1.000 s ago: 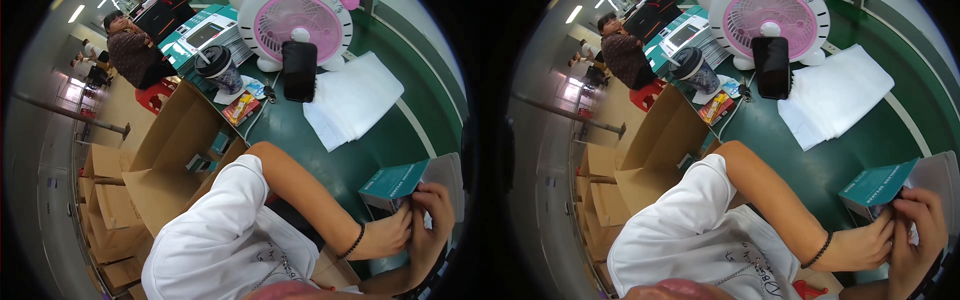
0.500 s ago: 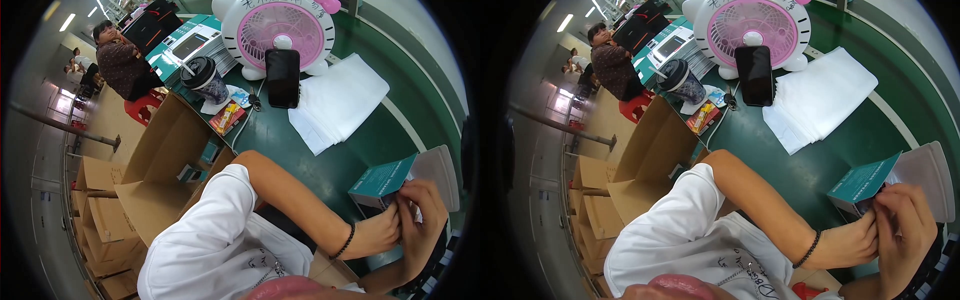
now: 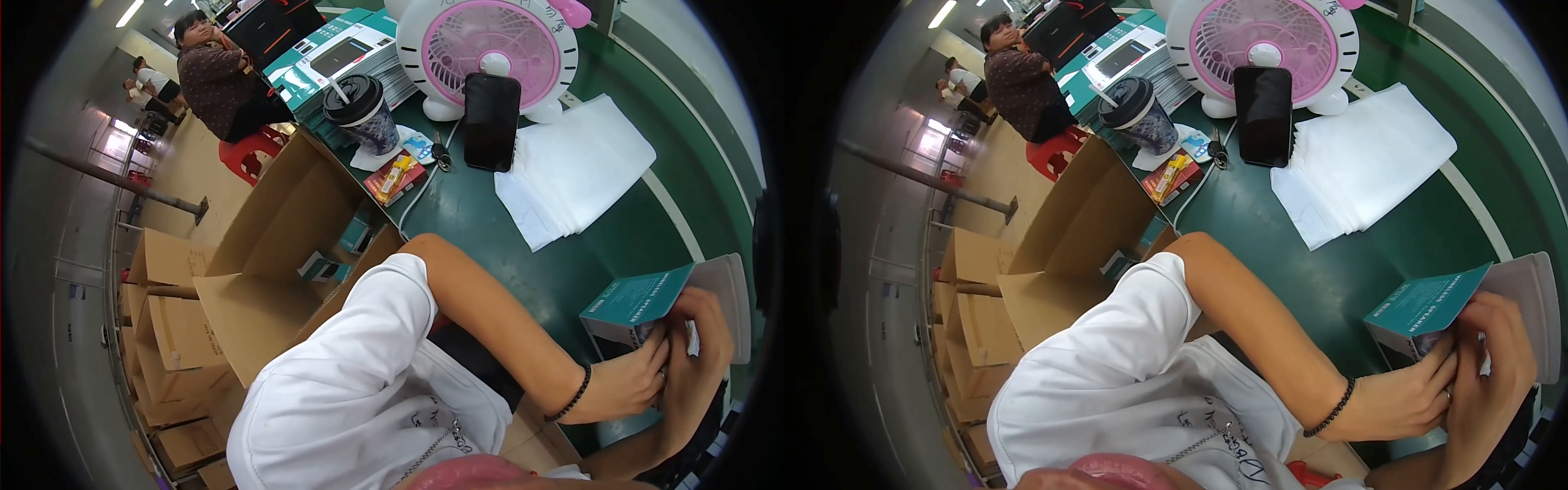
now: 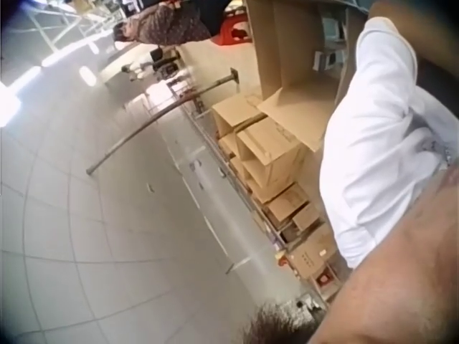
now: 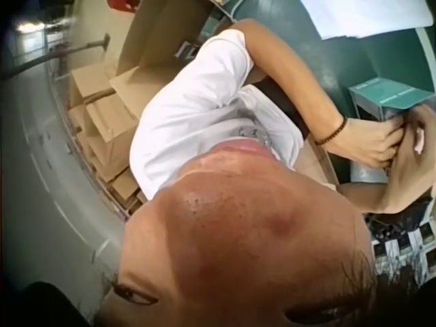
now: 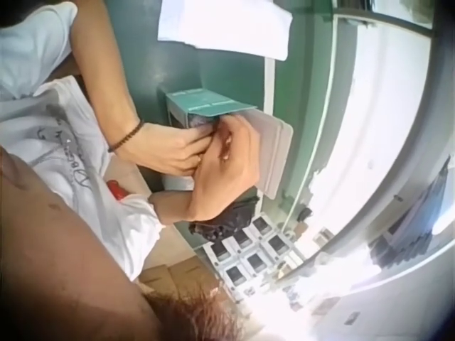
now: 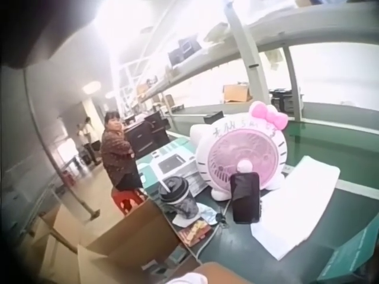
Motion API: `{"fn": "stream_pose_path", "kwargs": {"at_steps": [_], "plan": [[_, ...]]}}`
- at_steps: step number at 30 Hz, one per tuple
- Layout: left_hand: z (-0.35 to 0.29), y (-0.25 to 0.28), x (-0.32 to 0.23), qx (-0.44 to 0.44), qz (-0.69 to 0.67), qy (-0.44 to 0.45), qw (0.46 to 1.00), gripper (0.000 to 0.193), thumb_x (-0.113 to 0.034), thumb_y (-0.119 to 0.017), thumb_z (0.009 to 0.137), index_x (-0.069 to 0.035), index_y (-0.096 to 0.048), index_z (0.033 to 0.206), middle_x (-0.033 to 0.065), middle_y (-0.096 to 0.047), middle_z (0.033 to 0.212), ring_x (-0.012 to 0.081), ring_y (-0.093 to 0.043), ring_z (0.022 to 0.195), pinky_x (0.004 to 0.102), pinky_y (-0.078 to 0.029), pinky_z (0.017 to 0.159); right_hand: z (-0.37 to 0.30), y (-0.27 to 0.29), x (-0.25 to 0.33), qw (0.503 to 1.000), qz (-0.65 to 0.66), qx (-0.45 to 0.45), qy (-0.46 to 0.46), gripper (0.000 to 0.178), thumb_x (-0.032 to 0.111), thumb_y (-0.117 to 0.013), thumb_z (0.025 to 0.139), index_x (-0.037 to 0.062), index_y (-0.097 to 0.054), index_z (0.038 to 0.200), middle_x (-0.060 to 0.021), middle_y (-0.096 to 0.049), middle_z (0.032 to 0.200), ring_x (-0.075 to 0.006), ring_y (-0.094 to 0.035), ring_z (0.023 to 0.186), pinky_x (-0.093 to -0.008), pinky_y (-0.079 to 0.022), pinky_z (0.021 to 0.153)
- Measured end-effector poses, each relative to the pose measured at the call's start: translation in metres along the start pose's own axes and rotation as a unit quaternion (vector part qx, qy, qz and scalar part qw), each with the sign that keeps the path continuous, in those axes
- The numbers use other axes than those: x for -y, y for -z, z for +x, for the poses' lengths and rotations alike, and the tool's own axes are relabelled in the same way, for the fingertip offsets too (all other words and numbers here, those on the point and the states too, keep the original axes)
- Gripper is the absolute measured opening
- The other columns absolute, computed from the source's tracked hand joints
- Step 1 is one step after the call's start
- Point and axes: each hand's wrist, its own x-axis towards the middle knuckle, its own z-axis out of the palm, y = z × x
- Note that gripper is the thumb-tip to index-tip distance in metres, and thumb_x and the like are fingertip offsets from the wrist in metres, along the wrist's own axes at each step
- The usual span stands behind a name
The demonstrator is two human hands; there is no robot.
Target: Packing electronic devices into foam bags and placing them into product boxes.
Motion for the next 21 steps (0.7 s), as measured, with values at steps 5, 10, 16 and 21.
{"fn": "stream_pose_path", "kwargs": {"at_steps": [5, 10, 16, 21], "plan": [[0.001, -0.002, -0.002, -0.014, -0.003, 0.012, 1.000, 0.040, -0.028, -0.056, 0.088, -0.003, -0.077, 0.111, 0.0206, -0.070, 0.118, 0.0495, -0.060, 0.119, 0.0749, -0.037, 0.107, 0.002, -0.007, 0.001, 0.999, -0.015, -0.034, 0.008, 0.018, -0.013, -0.065, 0.084, -0.0012, -0.062, 0.096, -0.0082, -0.062, 0.089, -0.0191, -0.061, 0.077, -0.0297, -0.050, 0.072], [0.004, -0.010, -0.005, -0.030, 0.001, 0.019, 0.999, 0.039, -0.027, -0.056, 0.087, -0.002, -0.077, 0.110, 0.0196, -0.070, 0.120, 0.0482, -0.061, 0.117, 0.0731, -0.039, 0.106, -0.005, -0.008, -0.003, 0.998, 0.003, -0.034, -0.060, 0.015, -0.010, -0.067, 0.087, -0.0005, -0.063, 0.097, -0.0074, -0.062, 0.084, -0.0136, -0.061, 0.076, -0.0282, -0.050, 0.071], [0.006, -0.002, -0.009, -0.028, 0.009, -0.003, 1.000, 0.038, -0.028, -0.057, 0.087, -0.002, -0.077, 0.108, 0.0188, -0.071, 0.118, 0.0467, -0.062, 0.117, 0.0707, -0.040, 0.106, -0.013, 0.000, -0.001, 0.990, 0.068, -0.037, -0.118, 0.014, -0.010, -0.064, 0.091, -0.0010, -0.063, 0.101, -0.0069, -0.066, 0.088, -0.0116, -0.064, 0.079, -0.0242, -0.052, 0.074], [0.005, -0.002, -0.003, 0.005, 0.008, -0.003, 1.000, 0.038, -0.027, -0.056, 0.089, -0.002, -0.076, 0.110, 0.0189, -0.071, 0.119, 0.0448, -0.062, 0.118, 0.0689, -0.042, 0.103, -0.004, -0.004, -0.009, 0.993, 0.059, 0.018, -0.098, 0.013, -0.009, -0.062, 0.092, -0.0014, -0.062, 0.102, -0.0098, -0.065, 0.090, -0.0157, -0.064, 0.078, -0.0276, -0.051, 0.072]]}}
